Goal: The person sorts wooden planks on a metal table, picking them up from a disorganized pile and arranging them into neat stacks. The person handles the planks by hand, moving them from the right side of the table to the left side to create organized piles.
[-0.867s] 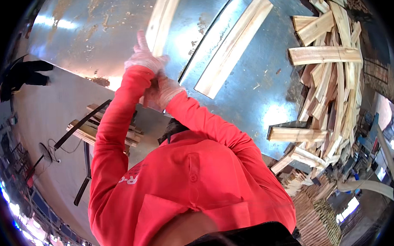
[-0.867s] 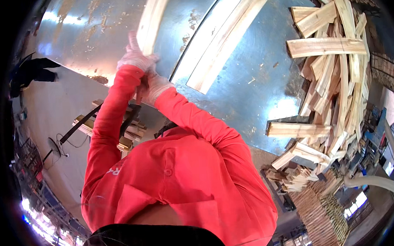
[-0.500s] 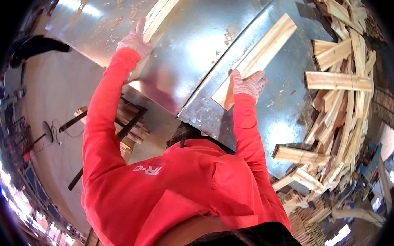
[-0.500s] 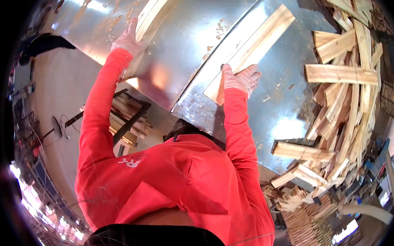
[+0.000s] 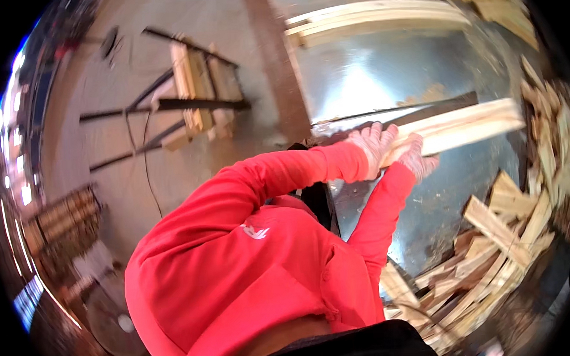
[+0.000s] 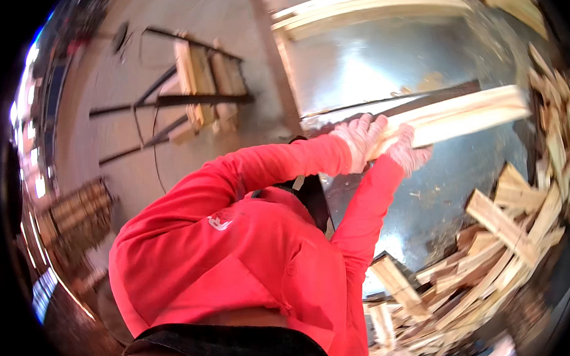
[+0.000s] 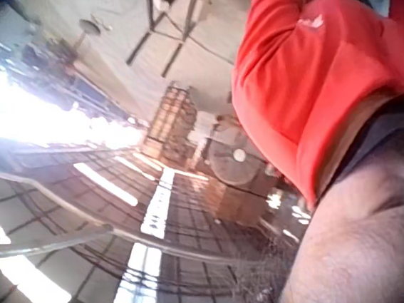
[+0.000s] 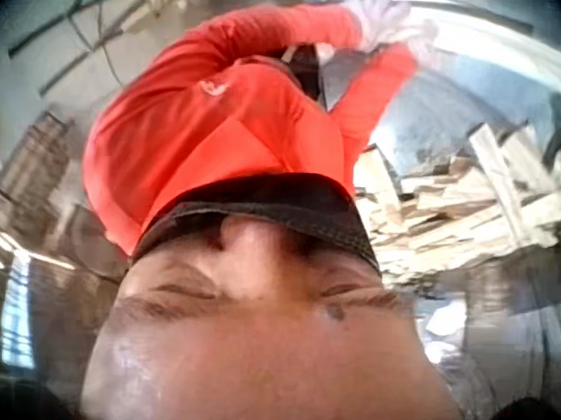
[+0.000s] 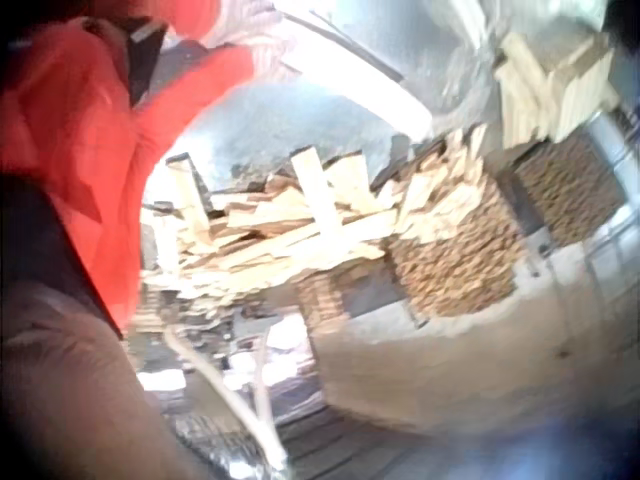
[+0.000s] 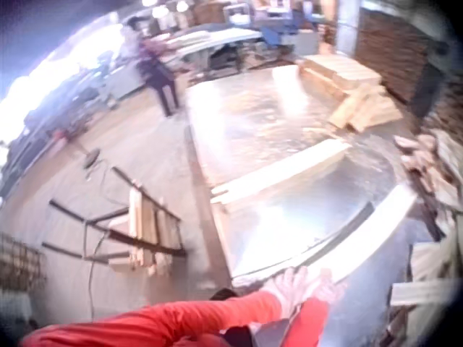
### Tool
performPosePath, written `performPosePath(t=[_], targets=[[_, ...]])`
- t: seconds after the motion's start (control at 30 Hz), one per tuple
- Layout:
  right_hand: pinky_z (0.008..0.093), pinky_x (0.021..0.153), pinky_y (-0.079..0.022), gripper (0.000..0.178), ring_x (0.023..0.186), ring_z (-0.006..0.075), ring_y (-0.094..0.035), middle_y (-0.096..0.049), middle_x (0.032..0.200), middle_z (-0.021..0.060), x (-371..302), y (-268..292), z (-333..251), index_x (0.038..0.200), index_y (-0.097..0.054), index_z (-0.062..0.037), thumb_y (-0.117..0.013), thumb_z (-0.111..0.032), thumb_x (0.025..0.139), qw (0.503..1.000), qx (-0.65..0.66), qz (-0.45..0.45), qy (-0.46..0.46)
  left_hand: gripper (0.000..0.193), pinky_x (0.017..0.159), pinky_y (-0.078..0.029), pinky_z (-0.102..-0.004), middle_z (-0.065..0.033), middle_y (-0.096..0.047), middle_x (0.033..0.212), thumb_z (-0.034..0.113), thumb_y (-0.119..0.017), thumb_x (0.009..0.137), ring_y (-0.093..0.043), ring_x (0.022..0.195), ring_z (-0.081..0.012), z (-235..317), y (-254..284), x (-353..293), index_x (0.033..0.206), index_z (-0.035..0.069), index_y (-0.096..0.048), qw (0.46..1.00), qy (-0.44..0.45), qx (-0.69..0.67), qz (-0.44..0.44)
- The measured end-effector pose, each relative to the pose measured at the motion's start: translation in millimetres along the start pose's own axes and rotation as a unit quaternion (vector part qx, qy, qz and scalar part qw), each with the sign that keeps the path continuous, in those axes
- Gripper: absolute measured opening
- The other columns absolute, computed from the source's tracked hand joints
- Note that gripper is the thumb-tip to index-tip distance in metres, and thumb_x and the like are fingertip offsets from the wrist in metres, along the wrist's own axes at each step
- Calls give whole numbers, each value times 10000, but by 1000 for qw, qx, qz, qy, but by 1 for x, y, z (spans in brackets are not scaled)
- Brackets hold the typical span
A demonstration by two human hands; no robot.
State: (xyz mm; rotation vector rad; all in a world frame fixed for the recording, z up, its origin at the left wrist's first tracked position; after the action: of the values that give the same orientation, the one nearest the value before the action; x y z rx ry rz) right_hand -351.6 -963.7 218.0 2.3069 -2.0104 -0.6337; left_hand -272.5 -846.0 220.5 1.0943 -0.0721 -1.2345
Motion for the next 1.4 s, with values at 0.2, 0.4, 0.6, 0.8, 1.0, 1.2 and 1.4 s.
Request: performPosePath(t=[0.2,0.4,0.6,0.8,1.0,1.2,1.4], targets=[[312,879,-493,592,988,201,-606,-608,1129,165,-146,-88,-85,1398,-371,39,-646,-129,902,872,209,-363,255,612,1087,-377,-352,-168,-537,1346,-21,-511,832,-489,1286,-303,-119,110,-111,1430,56,-403,950,-5,-236,206],[283,852,-500,423,957,174,-620,-645,1088,140,-235,-169,-8,1315,-495,35,-613,-49,918,884,37,-401,239,591,807,-508,-311,-108,-586,1197,-34,-510,812,-610,981,-217,-380,159,-303,1386,52,-400,653,-115,-536,523],[245,758,-504,439,845,120,-585,-633,1052,88,-314,-203,96,1335,-475,9,-603,-78,924,906,-29,-418,52,560,914,-491,-347,-170,-628,1173,63,-558,818,-629,1061,-281,-716,18,-389,1366,57,-444,637,355,-320,605],[265,829,-508,451,918,144,-602,-633,1075,87,-331,-171,122,1360,-459,14,-583,-130,951,902,-223,-368,38,658,1048,-388,-334,-165,-565,1334,288,-619,881,-527,1252,-312,-769,-71,-244,1464,120,-365,824,347,-349,282],[377,890,-525,497,1025,271,-660,-660,1132,166,-289,-44,58,1331,-517,-55,-672,-220,889,817,-514,-221,139,591,1046,-373,-334,-174,-497,1383,331,-562,937,-505,1256,-297,-777,-41,-230,1448,126,-346,949,255,-134,131],[448,1152,-238,838,1394,301,-338,-327,1522,153,-139,235,121,1516,-216,-162,-640,-426,844,533,-834,-144,-2,450,968,-431,-351,-173,-562,1286,312,-551,943,-566,1161,-296,-677,-38,-234,1346,127,-474,964,252,22,85],[519,1117,-258,777,1272,351,-476,-516,1335,210,-81,439,221,1479,-286,-138,-633,-191,786,566,-785,-207,143,344,890,-489,-368,-172,-627,1189,292,-540,948,-626,1066,-294,-341,-151,-223,1244,129,-602,955,-22,141,-261]])
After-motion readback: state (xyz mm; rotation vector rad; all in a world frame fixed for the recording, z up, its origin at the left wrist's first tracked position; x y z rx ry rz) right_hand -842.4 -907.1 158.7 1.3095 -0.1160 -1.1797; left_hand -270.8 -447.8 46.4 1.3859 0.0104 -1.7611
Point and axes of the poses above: each hand's wrist, its own x-axis towards the middle knuckle, its own y-axis out of the back of the hand, z = x × y, the point moved 8 cm from there along x, towards the middle knuckle
